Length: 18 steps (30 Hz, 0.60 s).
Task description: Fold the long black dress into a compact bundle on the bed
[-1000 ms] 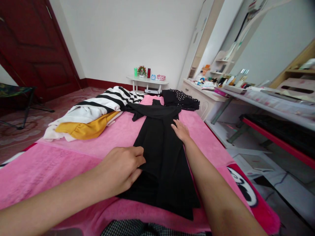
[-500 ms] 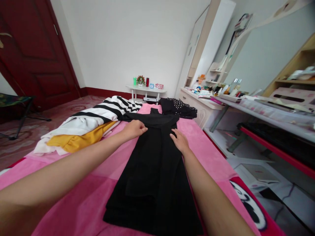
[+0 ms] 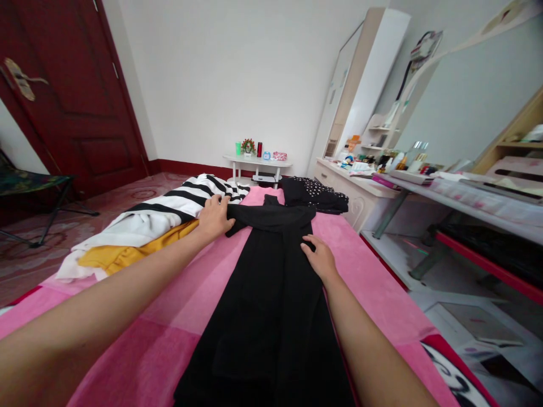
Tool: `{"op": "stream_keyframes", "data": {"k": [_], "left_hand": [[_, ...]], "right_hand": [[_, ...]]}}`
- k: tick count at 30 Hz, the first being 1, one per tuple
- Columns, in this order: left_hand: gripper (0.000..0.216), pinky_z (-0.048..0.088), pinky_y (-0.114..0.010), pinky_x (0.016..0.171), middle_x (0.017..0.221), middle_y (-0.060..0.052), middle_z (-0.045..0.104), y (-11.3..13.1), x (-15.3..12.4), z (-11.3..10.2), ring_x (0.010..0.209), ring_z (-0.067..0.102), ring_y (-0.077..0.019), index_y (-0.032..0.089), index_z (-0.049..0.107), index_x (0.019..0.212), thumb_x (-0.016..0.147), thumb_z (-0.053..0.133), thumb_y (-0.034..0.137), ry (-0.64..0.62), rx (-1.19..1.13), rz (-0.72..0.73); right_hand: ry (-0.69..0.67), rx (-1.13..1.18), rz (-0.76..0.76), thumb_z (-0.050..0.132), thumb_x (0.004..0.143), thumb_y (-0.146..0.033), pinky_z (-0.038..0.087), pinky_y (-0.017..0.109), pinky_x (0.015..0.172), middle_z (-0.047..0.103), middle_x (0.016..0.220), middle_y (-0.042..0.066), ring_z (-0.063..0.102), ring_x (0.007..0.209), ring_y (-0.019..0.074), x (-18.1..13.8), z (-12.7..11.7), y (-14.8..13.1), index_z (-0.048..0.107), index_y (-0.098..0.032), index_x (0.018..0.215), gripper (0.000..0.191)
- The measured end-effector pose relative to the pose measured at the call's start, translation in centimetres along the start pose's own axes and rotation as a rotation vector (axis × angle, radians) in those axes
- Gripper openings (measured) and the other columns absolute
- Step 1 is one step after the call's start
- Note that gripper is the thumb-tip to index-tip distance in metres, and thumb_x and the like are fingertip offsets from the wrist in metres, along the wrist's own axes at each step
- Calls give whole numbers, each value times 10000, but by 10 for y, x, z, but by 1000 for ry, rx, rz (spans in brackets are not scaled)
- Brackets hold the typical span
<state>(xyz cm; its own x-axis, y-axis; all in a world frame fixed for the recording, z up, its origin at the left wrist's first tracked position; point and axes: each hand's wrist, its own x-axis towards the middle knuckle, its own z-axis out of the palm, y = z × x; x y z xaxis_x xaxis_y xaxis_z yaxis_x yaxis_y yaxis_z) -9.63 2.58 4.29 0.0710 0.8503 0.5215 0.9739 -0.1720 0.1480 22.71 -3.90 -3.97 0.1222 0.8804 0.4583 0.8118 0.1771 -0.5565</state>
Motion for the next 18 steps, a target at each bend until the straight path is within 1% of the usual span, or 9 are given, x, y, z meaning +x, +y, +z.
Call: {"op": "stream_keyframes", "data": {"k": [2,4,7,9,12,14,16,17,18], "left_hand": [[774,476,-405,827,1271,-159,525,-9,18,3,1124,517,-344,205,404,1348,667,666,465,-172,35,-84],[774,487,-388,804,1172,-154,599,-16,34,8,1042,577,-330,196,444,1320,643,682,487,-319,23,-144],[514,504,-338,751,953,-107,684,-17,49,14,894,639,-292,199,634,1092,624,712,395,-399,-20,-129],[309,509,-336,750,880,-101,686,-10,55,12,871,645,-286,186,691,959,670,668,295,-351,-46,-87],[340,471,-352,893,1110,-101,629,9,59,-4,1068,582,-261,204,654,1094,795,493,181,-148,-117,29],[407,424,-347,984,1283,-68,530,24,54,-21,1188,501,-221,232,635,1133,812,415,111,67,-257,258],[408,392,-387,1032,1380,-38,448,35,38,-38,1259,432,-224,241,670,1054,781,415,76,222,-403,497],[391,377,-425,1045,1400,-29,433,38,25,-44,1283,404,-239,242,689,996,762,427,71,232,-450,577],[373,361,-460,1055,1401,-18,440,40,9,-50,1298,385,-252,247,701,944,748,437,72,183,-472,616]], "right_hand": [[1,-1,5,526,827,-349,381,432,1024,587,1256,97,517,1184,246,0,0,0,657,-200,1104,341],[4,-1,8,522,828,-348,381,428,1026,587,1256,93,515,1186,244,-1,0,-2,656,-203,1104,340],[7,0,8,513,832,-344,381,417,1026,586,1258,90,513,1188,239,-2,-1,-3,655,-204,1108,341],[12,6,10,508,833,-338,381,409,1026,589,1254,88,517,1183,235,-2,-2,-3,659,-202,1102,336],[22,23,15,508,830,-329,385,403,1023,599,1239,82,524,1172,230,-2,-2,-2,664,-202,1084,324],[29,32,12,510,826,-324,389,406,1017,604,1231,78,528,1166,228,-2,-2,0,665,-206,1077,318],[43,45,6,512,821,-321,393,412,1009,610,1219,76,533,1156,228,-3,-2,0,665,-210,1070,312],[51,54,4,513,819,-321,396,414,1005,613,1213,78,536,1149,230,-3,-2,0,666,-208,1065,311],[60,66,6,512,818,-325,401,416,997,618,1202,81,542,1139,234,-3,-2,0,667,-203,1058,311]]}}
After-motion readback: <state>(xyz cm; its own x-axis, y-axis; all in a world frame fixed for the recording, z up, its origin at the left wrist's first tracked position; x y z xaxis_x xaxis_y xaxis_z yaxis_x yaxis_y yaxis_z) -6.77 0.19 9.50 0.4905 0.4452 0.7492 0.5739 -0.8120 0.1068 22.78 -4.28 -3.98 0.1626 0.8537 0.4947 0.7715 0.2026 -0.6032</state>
